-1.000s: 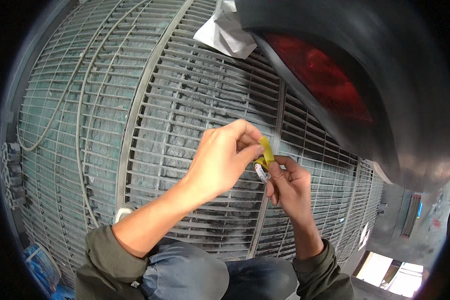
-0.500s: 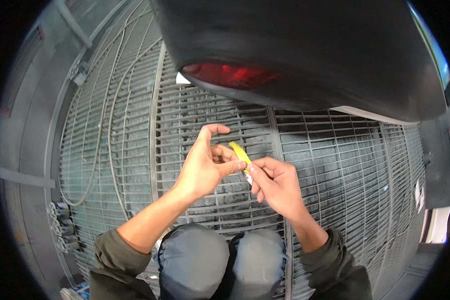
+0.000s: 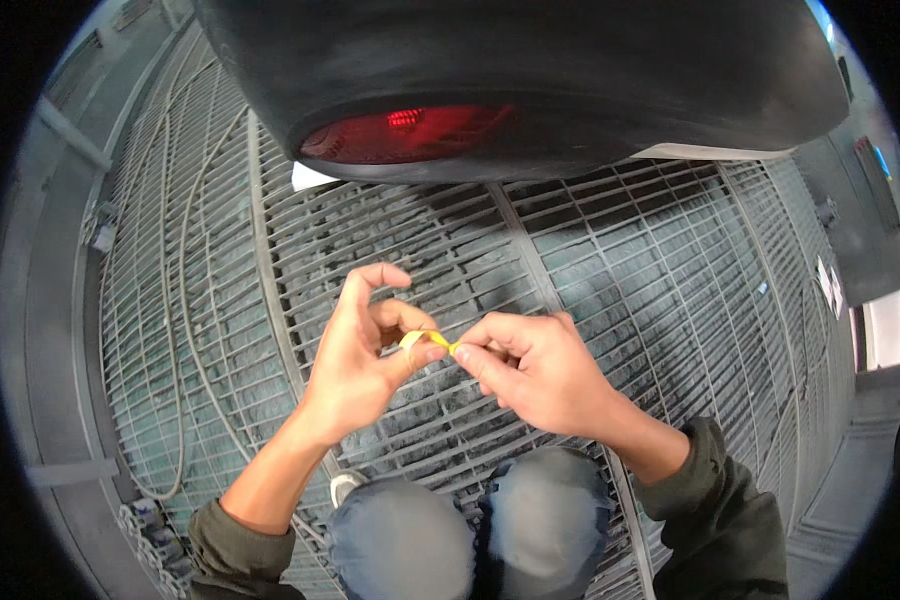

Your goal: The person applies yellow masking tape around the perimeter of a red tail light on a black vehicle part. They smooth the tape with their fingers, tear off pieces, and continue wrapping the light until the entire edge is covered.

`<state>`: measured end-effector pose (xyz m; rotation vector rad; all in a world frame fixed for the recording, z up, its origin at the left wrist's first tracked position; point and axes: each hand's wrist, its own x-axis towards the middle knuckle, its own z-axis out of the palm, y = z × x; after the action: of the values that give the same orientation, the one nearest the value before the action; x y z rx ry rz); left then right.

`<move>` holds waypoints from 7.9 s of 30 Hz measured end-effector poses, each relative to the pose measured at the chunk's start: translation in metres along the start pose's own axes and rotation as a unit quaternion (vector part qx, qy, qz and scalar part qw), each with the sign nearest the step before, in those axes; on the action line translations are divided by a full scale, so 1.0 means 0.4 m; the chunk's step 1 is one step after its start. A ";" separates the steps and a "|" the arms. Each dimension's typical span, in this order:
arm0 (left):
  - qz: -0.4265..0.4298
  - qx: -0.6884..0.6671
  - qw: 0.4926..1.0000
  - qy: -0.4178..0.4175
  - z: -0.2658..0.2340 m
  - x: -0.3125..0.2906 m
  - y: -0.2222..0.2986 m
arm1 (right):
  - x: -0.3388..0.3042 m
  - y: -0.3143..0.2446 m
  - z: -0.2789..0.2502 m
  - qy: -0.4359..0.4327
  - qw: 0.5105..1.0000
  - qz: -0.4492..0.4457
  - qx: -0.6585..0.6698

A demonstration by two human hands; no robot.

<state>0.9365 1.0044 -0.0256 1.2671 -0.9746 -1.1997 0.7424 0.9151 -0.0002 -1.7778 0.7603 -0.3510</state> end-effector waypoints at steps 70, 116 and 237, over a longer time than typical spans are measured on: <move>0.128 -0.273 0.925 0.230 -0.193 0.229 -0.204 | 0.399 -0.150 0.222 0.264 0.911 -0.153 -0.278; 0.302 0.046 0.891 0.336 -0.193 0.270 -0.184 | 0.435 -0.140 0.238 0.258 0.929 -0.141 -0.224; 0.300 0.125 0.869 0.373 -0.168 0.271 -0.177 | 0.472 -0.122 0.238 0.316 0.863 -0.269 -0.287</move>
<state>1.0114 0.9143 -0.1123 1.3247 -0.8381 -0.0579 0.9547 0.8717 -0.0123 -2.4790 0.8564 -1.2364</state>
